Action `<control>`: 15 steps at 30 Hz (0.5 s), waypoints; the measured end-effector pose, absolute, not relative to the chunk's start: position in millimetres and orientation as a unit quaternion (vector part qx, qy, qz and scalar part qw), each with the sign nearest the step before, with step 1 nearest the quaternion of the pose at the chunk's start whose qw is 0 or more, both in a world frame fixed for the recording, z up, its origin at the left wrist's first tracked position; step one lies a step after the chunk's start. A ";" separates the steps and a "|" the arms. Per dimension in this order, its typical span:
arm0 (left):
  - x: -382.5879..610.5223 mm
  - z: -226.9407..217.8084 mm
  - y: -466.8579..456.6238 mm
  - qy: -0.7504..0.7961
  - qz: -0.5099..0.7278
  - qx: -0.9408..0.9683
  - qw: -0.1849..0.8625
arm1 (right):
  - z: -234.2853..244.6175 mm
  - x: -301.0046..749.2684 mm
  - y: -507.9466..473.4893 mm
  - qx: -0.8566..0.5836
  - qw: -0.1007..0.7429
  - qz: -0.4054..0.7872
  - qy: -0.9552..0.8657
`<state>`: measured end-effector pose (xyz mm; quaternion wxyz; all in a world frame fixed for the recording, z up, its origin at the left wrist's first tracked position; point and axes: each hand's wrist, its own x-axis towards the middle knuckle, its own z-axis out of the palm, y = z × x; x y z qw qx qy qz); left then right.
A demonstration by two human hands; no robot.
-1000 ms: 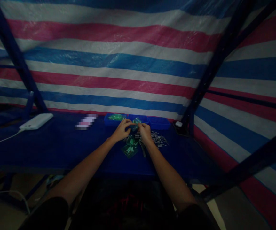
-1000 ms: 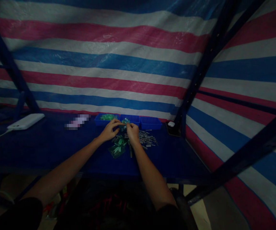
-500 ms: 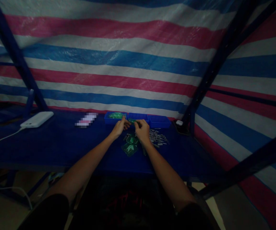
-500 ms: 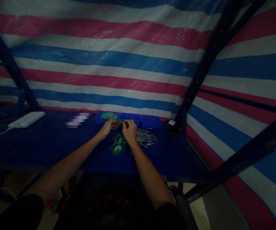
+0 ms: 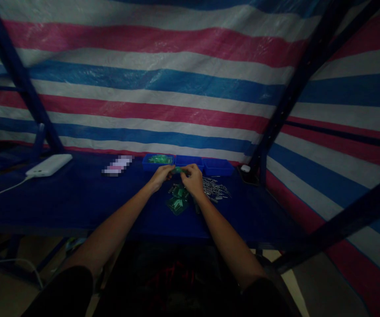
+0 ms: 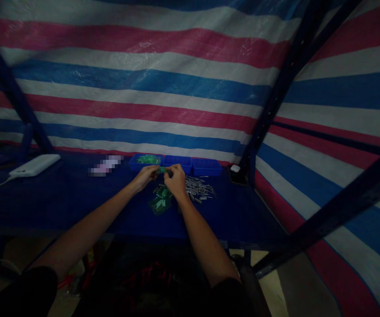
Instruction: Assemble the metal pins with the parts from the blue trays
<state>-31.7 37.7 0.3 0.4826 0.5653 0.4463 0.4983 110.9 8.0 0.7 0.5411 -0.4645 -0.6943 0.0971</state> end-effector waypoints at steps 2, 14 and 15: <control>-30.4 -1.3 38.0 0.439 0.500 0.587 0.461 | -1.0 111.5 9.9 -0.479 0.533 0.097 -0.690; -25.8 -7.3 31.0 0.406 0.457 0.782 0.124 | 1.2 119.0 18.2 -0.570 0.560 0.196 -0.569; -26.0 -6.3 31.0 0.402 0.468 0.780 0.111 | 2.2 119.5 18.3 -0.569 0.571 0.231 -0.545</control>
